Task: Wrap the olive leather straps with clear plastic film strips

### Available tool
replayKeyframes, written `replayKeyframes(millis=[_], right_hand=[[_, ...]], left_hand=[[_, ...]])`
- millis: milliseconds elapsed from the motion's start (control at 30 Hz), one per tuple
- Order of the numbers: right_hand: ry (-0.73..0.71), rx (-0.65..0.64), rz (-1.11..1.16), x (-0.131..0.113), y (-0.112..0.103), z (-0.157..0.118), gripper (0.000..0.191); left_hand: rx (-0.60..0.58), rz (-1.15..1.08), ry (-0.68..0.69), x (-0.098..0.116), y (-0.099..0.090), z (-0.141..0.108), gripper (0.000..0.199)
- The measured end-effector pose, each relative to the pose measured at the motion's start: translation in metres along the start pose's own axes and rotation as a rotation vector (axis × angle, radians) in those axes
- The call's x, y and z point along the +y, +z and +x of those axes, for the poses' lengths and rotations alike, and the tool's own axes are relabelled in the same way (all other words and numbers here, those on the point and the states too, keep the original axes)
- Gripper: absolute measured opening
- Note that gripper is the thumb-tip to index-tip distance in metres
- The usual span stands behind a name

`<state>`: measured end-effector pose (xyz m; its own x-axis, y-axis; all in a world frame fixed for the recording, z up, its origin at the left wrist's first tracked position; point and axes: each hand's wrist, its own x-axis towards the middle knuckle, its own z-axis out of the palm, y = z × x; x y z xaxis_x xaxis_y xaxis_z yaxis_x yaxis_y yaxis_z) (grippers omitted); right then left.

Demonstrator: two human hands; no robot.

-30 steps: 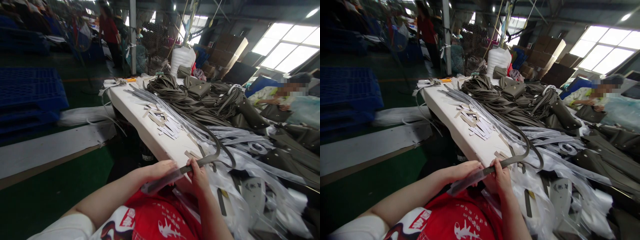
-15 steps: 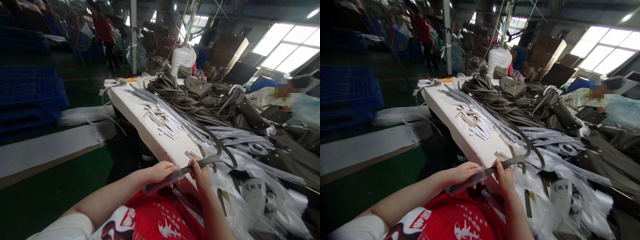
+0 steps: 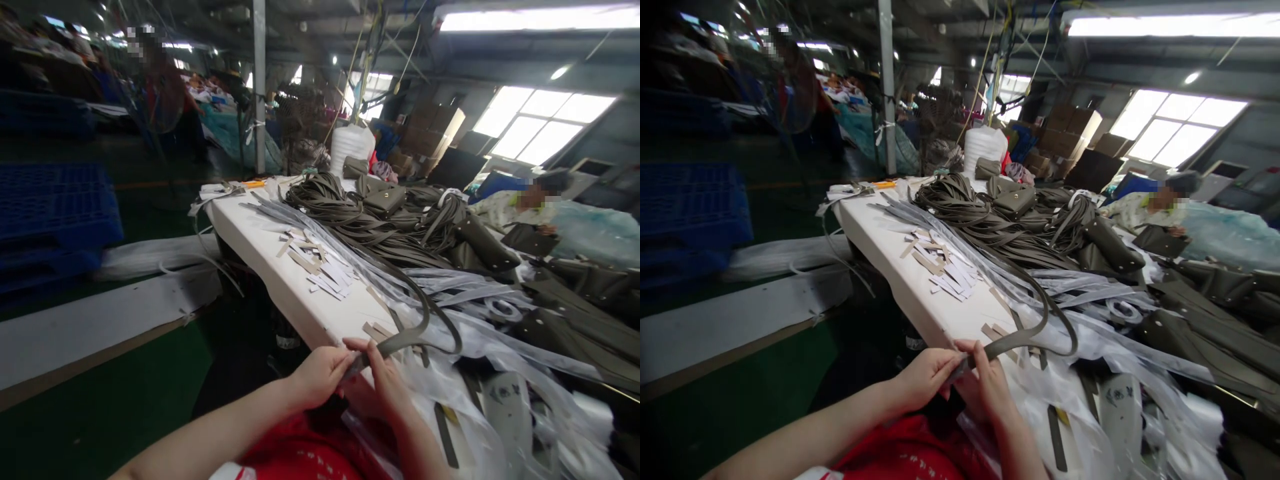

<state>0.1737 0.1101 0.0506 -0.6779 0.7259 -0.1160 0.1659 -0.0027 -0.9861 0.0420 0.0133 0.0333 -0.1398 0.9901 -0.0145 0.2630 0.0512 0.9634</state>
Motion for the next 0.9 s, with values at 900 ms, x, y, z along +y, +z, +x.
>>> replayKeyframes(millis=[900], right_hand=[[-0.201,0.260,0.698,-0.059,-0.069,0.070,0.044]], left_hand=[[0.175,0.171,0.083,0.016,-0.012,0.007,0.058]])
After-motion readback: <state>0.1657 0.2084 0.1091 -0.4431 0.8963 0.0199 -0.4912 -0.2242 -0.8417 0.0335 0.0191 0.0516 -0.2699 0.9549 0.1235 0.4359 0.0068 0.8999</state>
